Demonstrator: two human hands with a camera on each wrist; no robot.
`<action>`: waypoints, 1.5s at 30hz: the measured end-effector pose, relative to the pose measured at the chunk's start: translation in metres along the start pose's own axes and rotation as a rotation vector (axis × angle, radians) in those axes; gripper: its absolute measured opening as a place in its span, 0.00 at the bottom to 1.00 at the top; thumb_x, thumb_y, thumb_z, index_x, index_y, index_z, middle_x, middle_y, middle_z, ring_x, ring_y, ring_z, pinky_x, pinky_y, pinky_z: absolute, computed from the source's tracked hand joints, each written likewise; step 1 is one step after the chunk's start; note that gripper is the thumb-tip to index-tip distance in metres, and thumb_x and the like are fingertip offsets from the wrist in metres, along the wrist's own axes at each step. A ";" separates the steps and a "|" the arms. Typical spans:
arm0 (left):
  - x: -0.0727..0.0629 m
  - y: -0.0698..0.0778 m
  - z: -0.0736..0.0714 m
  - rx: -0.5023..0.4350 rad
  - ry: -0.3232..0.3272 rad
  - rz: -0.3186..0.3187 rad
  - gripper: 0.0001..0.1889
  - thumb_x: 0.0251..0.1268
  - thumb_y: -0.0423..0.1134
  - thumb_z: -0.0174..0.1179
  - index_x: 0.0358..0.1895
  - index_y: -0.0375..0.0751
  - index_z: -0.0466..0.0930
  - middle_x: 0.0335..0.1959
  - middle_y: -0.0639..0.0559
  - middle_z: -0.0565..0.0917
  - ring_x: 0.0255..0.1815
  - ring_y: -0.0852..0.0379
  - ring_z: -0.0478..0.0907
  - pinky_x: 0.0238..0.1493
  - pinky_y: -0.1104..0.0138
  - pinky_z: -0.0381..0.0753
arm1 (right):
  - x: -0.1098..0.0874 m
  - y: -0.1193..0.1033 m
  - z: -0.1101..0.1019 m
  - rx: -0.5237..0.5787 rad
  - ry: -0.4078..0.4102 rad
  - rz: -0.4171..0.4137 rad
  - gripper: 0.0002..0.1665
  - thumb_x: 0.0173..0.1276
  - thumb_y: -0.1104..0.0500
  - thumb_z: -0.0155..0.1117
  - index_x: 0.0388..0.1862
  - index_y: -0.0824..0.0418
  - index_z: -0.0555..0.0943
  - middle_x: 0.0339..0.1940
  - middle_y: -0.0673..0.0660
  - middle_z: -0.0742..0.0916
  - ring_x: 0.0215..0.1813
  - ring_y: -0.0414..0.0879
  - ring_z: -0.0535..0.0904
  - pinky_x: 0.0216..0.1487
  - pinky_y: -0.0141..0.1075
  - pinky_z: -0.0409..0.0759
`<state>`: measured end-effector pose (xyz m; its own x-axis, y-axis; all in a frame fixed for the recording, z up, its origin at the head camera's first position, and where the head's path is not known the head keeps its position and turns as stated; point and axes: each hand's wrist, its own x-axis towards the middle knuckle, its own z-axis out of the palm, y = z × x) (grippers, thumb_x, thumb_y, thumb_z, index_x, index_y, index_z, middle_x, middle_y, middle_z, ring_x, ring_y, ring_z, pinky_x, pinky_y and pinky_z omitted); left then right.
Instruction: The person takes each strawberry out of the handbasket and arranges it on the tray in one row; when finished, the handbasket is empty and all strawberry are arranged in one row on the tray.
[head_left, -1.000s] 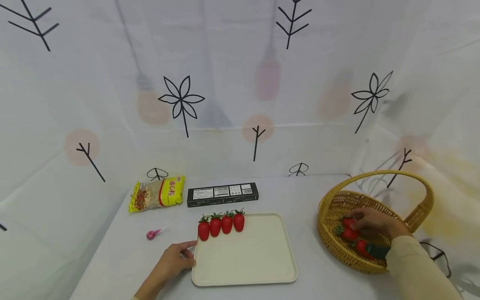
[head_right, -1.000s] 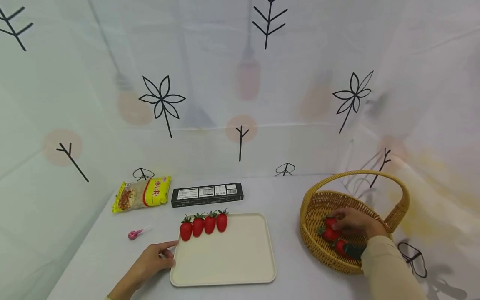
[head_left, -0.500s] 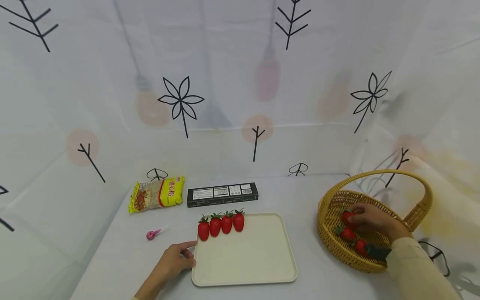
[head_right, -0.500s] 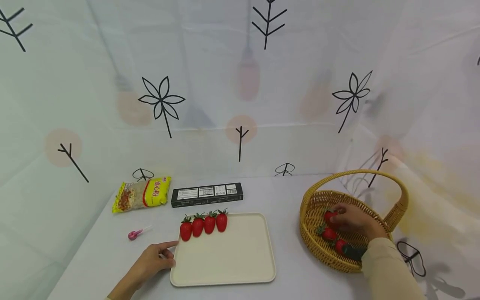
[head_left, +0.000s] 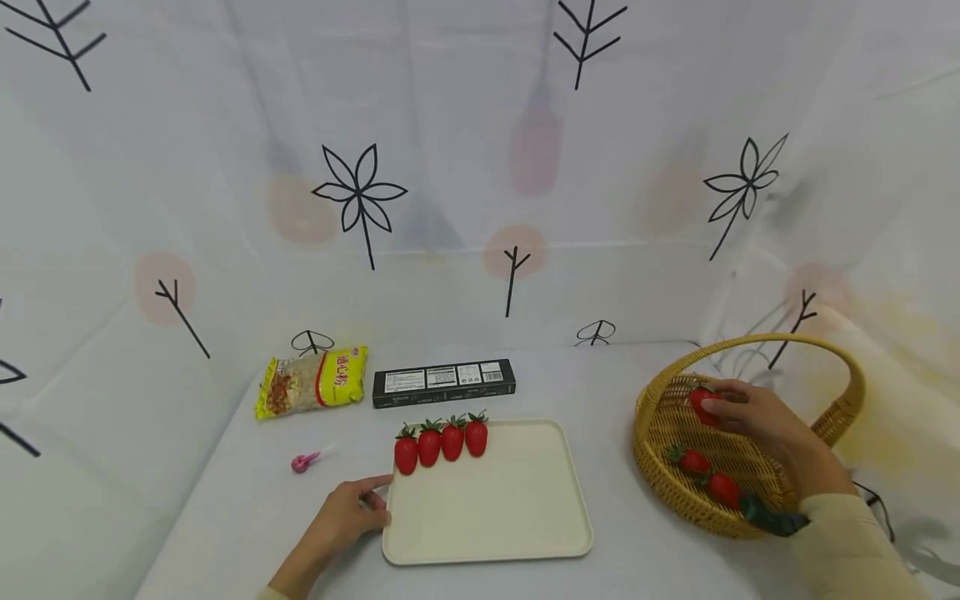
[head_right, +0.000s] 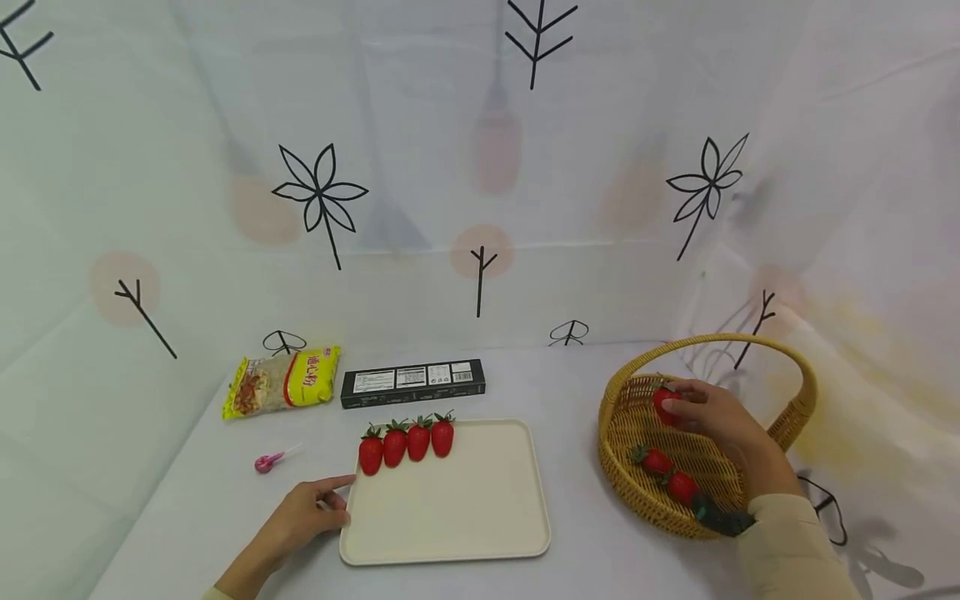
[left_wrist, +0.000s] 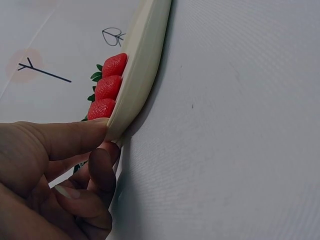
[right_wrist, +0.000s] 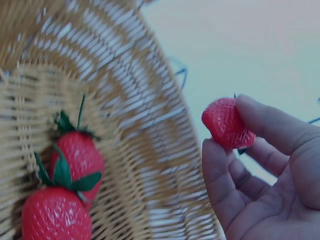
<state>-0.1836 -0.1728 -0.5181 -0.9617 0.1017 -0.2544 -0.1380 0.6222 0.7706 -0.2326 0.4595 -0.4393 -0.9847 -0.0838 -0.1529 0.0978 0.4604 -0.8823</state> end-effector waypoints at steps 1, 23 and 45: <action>0.000 0.000 0.000 0.000 -0.001 0.000 0.31 0.53 0.30 0.72 0.65 0.37 0.80 0.30 0.52 0.80 0.33 0.55 0.73 0.35 0.63 0.72 | -0.004 -0.003 0.001 0.007 0.009 0.008 0.46 0.78 0.50 0.59 0.77 0.78 0.51 0.66 0.71 0.74 0.48 0.30 0.82 0.51 0.33 0.82; 0.002 0.000 -0.003 0.020 0.015 0.022 0.31 0.52 0.30 0.72 0.64 0.38 0.80 0.31 0.53 0.81 0.34 0.55 0.73 0.36 0.63 0.72 | -0.080 -0.066 0.029 -0.009 0.023 -0.266 0.21 0.75 0.67 0.58 0.63 0.53 0.74 0.47 0.45 0.87 0.46 0.41 0.85 0.46 0.33 0.84; 0.001 -0.001 0.000 -0.004 0.014 -0.001 0.31 0.53 0.31 0.73 0.65 0.38 0.80 0.32 0.52 0.81 0.35 0.55 0.73 0.34 0.63 0.72 | -0.035 -0.150 0.126 0.134 0.049 -0.340 0.28 0.72 0.59 0.67 0.66 0.67 0.73 0.50 0.55 0.84 0.48 0.45 0.85 0.49 0.35 0.84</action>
<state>-0.1843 -0.1730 -0.5187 -0.9647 0.0900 -0.2473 -0.1402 0.6192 0.7726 -0.1945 0.2820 -0.3579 -0.9695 -0.1686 0.1781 -0.2218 0.2932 -0.9300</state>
